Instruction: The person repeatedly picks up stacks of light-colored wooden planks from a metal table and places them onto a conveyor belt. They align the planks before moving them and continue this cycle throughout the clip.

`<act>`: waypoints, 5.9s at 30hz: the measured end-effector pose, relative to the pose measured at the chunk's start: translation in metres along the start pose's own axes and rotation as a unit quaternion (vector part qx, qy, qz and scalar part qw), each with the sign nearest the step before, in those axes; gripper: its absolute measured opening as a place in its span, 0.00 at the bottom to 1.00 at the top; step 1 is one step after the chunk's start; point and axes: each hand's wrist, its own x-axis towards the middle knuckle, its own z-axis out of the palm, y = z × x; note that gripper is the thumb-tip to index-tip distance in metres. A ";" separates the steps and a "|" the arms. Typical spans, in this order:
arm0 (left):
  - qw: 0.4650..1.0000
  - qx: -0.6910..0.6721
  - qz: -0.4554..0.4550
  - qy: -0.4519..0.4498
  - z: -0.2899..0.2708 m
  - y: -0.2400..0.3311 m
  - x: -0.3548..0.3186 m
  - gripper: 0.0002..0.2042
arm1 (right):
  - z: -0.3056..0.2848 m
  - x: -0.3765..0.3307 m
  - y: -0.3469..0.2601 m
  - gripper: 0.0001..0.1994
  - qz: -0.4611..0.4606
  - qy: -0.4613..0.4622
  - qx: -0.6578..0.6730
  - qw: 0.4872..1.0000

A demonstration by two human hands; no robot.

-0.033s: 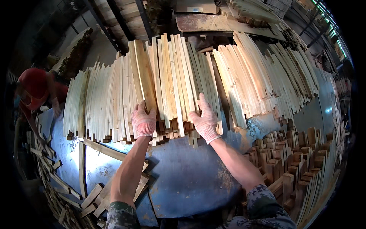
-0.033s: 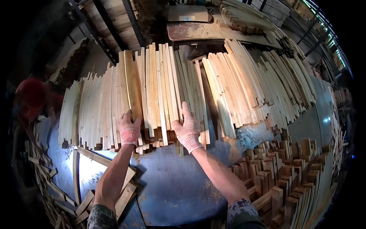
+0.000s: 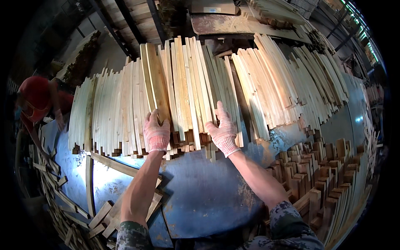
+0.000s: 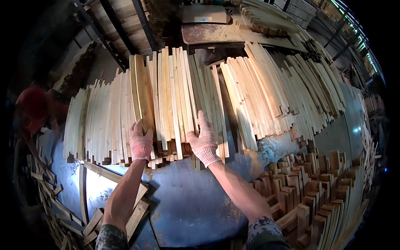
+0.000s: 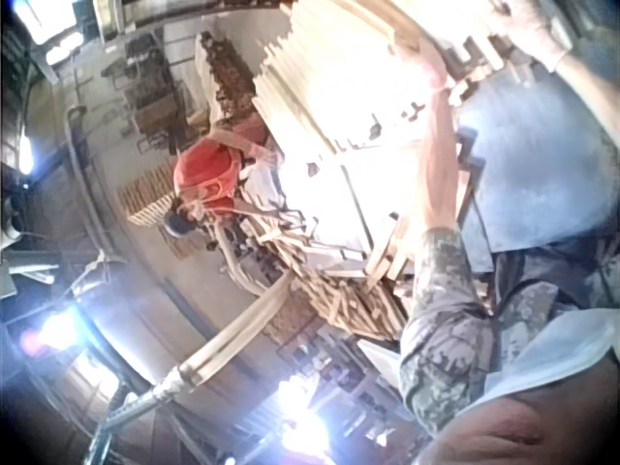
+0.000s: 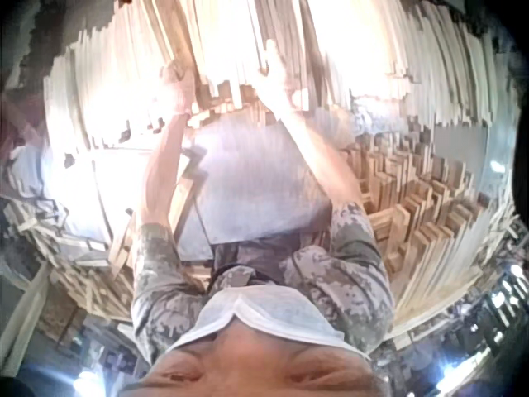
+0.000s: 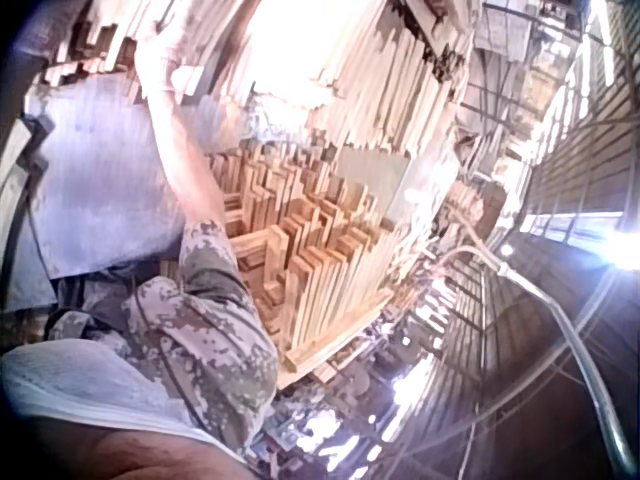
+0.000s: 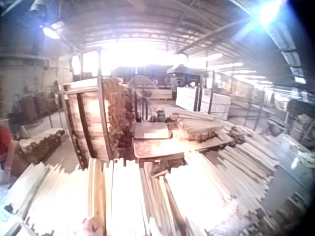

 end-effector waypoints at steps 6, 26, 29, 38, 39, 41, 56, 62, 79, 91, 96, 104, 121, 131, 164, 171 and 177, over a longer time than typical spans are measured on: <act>0.994 -0.095 0.032 -0.051 -0.003 0.002 0.007 0.44 | 0.002 0.029 0.008 0.44 0.088 -0.082 -0.031 0.992; 0.986 -0.001 -0.005 -0.166 -0.027 -0.011 -0.020 0.46 | 0.010 0.018 -0.019 0.36 0.027 -0.073 -0.185 0.980; 0.984 -0.003 0.000 -0.181 -0.057 -0.030 -0.074 0.46 | 0.000 -0.041 -0.007 0.37 0.009 -0.094 -0.148 0.984; 0.894 -0.391 -0.173 -0.134 -0.078 -0.079 -0.164 0.20 | -0.018 -0.132 0.029 0.36 0.075 -0.179 0.111 0.975; 0.891 -0.378 -0.196 -0.159 -0.072 -0.084 -0.158 0.17 | -0.019 -0.128 0.034 0.36 0.103 -0.201 0.141 0.964; 0.870 -0.411 -0.223 -0.158 -0.061 -0.091 -0.146 0.12 | -0.017 -0.116 0.043 0.38 0.028 -0.185 0.180 0.966; 0.805 -0.454 -0.256 -0.284 -0.059 -0.101 -0.147 0.49 | 0.007 -0.129 0.020 0.54 0.184 -0.223 0.453 0.844; 0.791 -0.479 -0.276 -0.261 -0.083 -0.062 -0.158 0.54 | 0.009 -0.125 0.003 0.44 0.167 -0.208 0.433 0.861; 0.743 -0.528 -0.343 -0.226 -0.092 -0.130 -0.194 0.32 | 0.007 -0.128 0.013 0.45 0.181 -0.231 0.428 0.855; 0.855 -0.381 -0.256 -0.242 -0.094 -0.108 -0.130 0.28 | -0.050 -0.252 0.010 0.36 0.192 -0.250 0.384 0.868; 0.814 -0.431 -0.248 -0.300 -0.086 -0.116 -0.095 0.24 | -0.065 -0.297 0.000 0.38 0.190 -0.243 0.347 0.886; 0.830 -0.389 -0.252 -0.310 -0.128 -0.134 -0.116 0.19 | -0.062 -0.335 0.001 0.35 0.204 -0.220 0.373 0.878; 0.841 -0.482 -0.208 -0.134 -0.174 -0.142 -0.248 0.20 | -0.094 -0.389 -0.028 0.33 0.197 -0.197 0.370 0.886; 0.868 -0.347 -0.252 -0.252 -0.123 -0.130 -0.129 0.28 | -0.094 -0.422 -0.016 0.40 0.178 -0.181 0.390 0.885; 0.750 -0.329 0.185 -0.544 -0.291 0.143 -0.448 0.33 | -0.229 -0.511 -0.167 0.51 -0.039 0.133 0.431 0.892; 0.574 -0.416 0.328 -0.624 -0.271 0.340 -0.473 0.54 | -0.385 -0.516 -0.222 0.58 -0.150 0.249 0.406 0.867; 0.505 -0.280 0.233 -0.782 -0.181 0.460 -0.489 0.35 | -0.515 -0.518 -0.213 0.54 0.124 0.286 0.171 0.935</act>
